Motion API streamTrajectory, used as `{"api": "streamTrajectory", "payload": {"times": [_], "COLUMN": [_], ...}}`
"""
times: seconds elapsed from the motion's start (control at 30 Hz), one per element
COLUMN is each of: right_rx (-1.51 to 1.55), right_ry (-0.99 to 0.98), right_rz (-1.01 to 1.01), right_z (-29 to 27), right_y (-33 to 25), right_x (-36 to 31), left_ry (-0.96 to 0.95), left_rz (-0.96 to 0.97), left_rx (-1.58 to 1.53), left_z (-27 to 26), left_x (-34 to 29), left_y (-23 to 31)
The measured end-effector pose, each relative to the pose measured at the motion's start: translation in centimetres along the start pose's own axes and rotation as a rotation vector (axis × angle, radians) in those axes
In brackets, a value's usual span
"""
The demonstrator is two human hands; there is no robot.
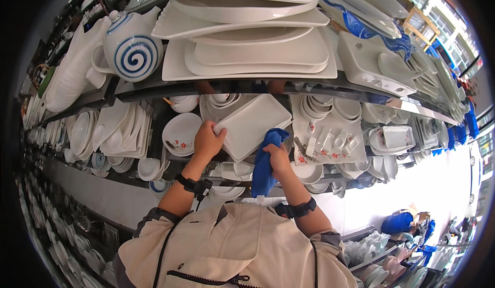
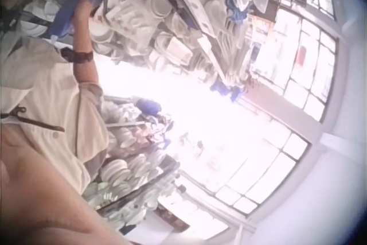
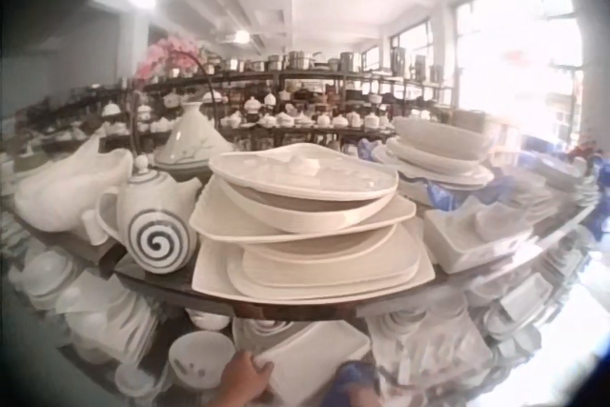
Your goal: The person wipes multiple white ceramic plates and bowls with a blue cloth, handling them one at a time from a metal shelf. The person picks up each item, wipes both sides, and returns it to the shelf.
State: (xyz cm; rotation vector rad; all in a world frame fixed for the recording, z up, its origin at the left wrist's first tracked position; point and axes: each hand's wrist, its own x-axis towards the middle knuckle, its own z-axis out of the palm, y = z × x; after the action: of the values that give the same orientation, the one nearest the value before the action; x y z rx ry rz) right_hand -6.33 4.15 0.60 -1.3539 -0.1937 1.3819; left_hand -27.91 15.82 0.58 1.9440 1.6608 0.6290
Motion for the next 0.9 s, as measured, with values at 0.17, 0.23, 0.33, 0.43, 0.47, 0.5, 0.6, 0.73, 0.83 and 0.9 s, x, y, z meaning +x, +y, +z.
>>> {"api": "streamTrajectory", "payload": {"times": [0.17,0.23,0.33,0.43,0.47,0.5,0.6,0.73,0.83,0.9], "right_rx": [-0.081,-0.050,0.080,0.218,0.256,0.293,0.362,0.294,0.194,0.103], "right_ry": [0.035,0.023,0.018,-0.031,-0.057,-0.078,-0.142,-0.172,-0.170,-0.147], "right_rz": [-0.059,-0.004,0.087,0.145,0.159,0.162,0.168,0.128,0.003,-0.075], "right_z": [1.2,1.4,1.1,0.3,0.2,0.1,0.8,0.4,0.3,0.0], "right_y": [-0.5,-1.3,-1.5,-1.3,-1.3,-1.3,-2.1,-1.9,-2.2,-2.6], "right_x": [-0.6,-0.7,0.1,1.0,1.1,1.2,-0.1,-0.8,-1.6,-2.1], "left_ry": [-0.023,0.006,0.058,0.019,0.000,-0.018,-0.102,-0.143,-0.165,-0.214], "left_rz": [-0.019,-0.004,0.050,0.104,0.116,0.128,0.114,0.160,0.209,0.216], "left_rx": [-0.022,-0.041,-0.077,-0.129,-0.162,-0.195,-0.302,-0.346,-0.363,-0.404], "left_z": [-0.1,0.2,0.5,0.3,0.3,0.3,-0.7,-2.4,-3.3,-4.3], "left_x": [0.3,0.5,0.7,0.8,0.7,0.6,0.3,-0.7,-1.8,-3.0], "left_y": [-0.1,-0.2,-0.5,-0.4,-0.3,-0.3,0.6,2.0,2.3,3.1]}}
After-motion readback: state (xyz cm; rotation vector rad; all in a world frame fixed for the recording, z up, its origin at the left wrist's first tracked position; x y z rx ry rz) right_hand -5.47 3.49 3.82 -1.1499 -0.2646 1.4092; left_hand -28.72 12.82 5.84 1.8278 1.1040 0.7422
